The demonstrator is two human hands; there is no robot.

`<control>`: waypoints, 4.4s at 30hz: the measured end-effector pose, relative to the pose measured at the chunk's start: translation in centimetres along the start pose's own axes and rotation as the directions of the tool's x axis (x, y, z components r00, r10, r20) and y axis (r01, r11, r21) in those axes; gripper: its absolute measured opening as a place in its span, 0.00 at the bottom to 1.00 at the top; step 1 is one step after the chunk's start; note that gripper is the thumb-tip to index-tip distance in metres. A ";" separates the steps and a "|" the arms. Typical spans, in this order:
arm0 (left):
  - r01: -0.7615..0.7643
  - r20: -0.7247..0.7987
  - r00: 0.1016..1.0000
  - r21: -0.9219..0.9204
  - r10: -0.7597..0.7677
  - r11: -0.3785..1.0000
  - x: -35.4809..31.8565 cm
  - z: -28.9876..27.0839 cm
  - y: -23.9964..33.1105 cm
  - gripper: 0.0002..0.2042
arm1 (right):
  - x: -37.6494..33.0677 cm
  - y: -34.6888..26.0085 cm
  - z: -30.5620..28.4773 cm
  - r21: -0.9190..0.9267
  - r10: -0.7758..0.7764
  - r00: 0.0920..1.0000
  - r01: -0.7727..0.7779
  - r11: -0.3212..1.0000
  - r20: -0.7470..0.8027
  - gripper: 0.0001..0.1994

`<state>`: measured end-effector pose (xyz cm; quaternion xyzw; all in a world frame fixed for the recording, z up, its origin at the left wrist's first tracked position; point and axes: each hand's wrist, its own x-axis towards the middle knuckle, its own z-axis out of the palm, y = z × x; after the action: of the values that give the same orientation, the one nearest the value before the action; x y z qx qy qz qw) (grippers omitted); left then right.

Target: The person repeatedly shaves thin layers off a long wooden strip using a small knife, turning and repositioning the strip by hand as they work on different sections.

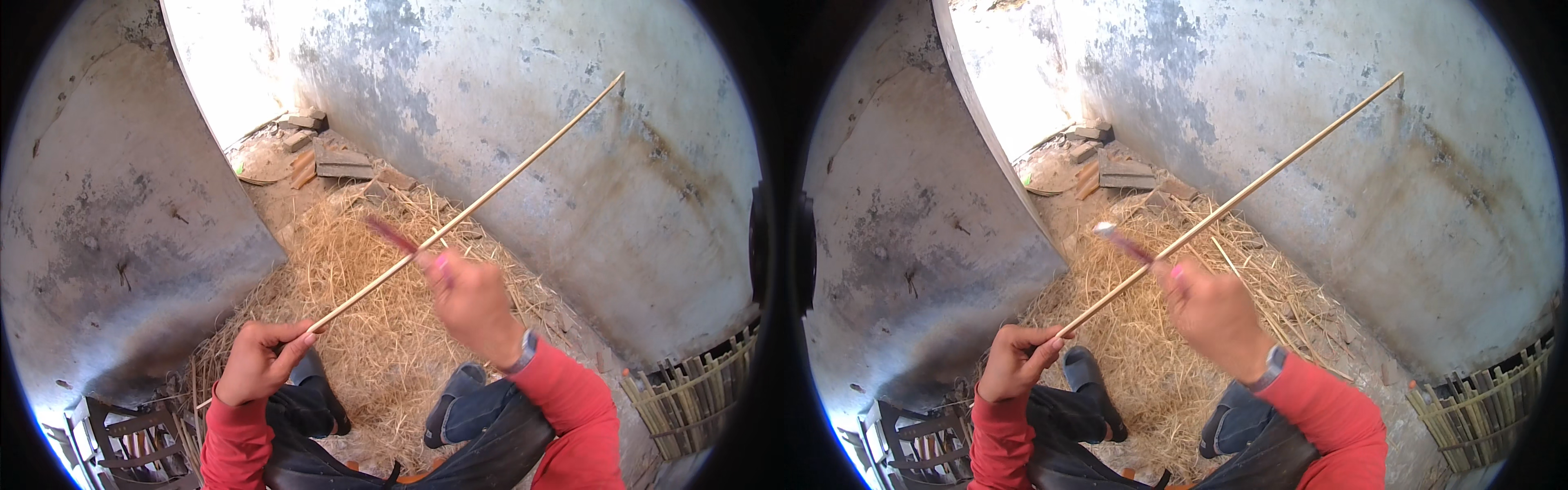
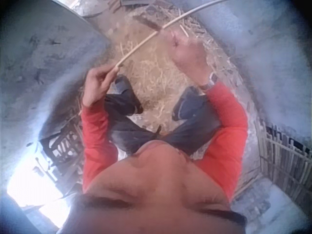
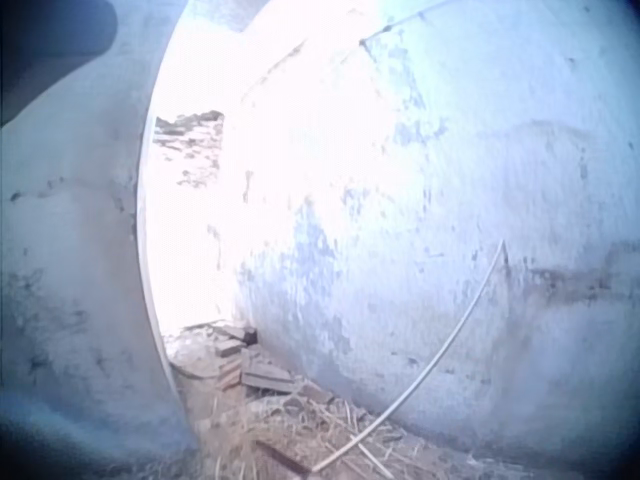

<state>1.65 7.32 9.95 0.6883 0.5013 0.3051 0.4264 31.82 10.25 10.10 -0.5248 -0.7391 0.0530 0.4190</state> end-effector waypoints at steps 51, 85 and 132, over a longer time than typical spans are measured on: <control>-0.142 -0.001 0.990 0.017 0.142 0.990 -0.1 -0.3 -1.0 0.10 | 0.5 5.2 -4.8 0.799 0.558 0.817 -0.236 0.553 -0.145 0.14; -0.112 0.001 0.994 0.041 0.112 0.993 -0.1 -0.6 -1.2 0.10 | 0.3 5.5 -4.2 0.796 0.534 0.839 -0.251 0.551 -0.105 0.14; 0.115 0.234 0.972 -0.366 -0.028 0.923 4.1 5.6 1.3 0.12 | -2.9 -1.5 1.1 0.268 0.108 0.961 -0.178 0.947 0.256 0.20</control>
<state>8.27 9.43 8.54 0.6047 0.4066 0.3003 0.6155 30.29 7.60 8.53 -0.5006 -0.7278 0.2531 0.3945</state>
